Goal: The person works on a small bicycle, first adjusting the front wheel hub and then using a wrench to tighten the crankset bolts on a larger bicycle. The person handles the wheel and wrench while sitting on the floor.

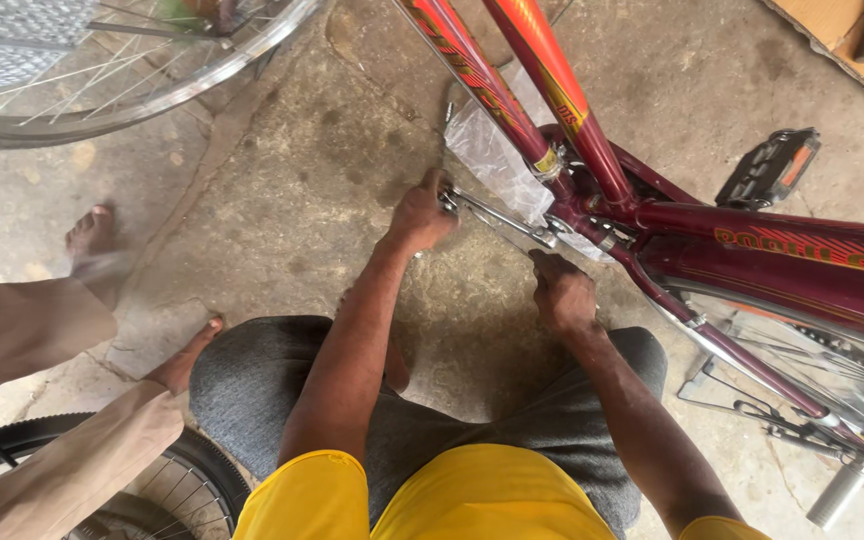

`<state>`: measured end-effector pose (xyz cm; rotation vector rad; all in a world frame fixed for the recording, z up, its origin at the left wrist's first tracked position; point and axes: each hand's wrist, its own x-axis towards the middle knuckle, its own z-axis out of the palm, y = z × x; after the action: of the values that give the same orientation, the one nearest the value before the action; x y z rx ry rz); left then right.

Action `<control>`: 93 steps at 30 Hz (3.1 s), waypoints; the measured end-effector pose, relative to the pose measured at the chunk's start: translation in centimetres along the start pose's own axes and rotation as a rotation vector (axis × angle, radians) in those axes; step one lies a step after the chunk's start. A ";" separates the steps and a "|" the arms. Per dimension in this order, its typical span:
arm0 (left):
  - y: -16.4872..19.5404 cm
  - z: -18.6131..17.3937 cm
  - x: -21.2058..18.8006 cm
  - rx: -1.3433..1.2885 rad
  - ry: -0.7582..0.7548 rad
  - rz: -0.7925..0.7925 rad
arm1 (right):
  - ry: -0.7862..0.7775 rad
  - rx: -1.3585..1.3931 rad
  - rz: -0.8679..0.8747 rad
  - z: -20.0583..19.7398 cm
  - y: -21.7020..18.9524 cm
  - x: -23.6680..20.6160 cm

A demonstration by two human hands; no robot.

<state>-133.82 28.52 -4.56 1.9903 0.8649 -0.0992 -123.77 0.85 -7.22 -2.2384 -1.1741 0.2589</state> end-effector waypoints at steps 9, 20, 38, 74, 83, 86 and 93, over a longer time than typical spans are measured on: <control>0.2 0.6 -0.4 0.155 0.116 -0.100 | -0.123 -0.120 0.115 2.3 0.9 2.3; -0.8 0.5 -0.9 0.196 0.192 0.061 | -0.437 -0.457 0.183 0.1 -3.3 1.9; -1.2 -1.6 -1.0 0.173 0.424 0.244 | 0.113 0.278 0.049 9.1 -3.8 10.5; 7.9 -5.3 -5.3 0.385 0.428 0.256 | -0.434 -0.893 -0.291 -15.8 -17.1 8.0; 8.0 -5.9 -5.8 0.380 0.472 0.323 | -0.814 -0.713 -0.111 -18.9 -20.5 7.9; 7.4 -5.4 -5.3 0.393 0.490 0.323 | -0.735 -0.621 -0.098 -17.7 -17.6 7.4; 3.7 -3.2 -2.5 0.477 0.410 0.206 | 0.100 -0.471 -0.479 -6.5 -6.8 3.1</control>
<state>-134.28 28.53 0.94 2.5924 0.9460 0.2523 -123.84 3.63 2.30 -2.2180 -1.8074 -0.3512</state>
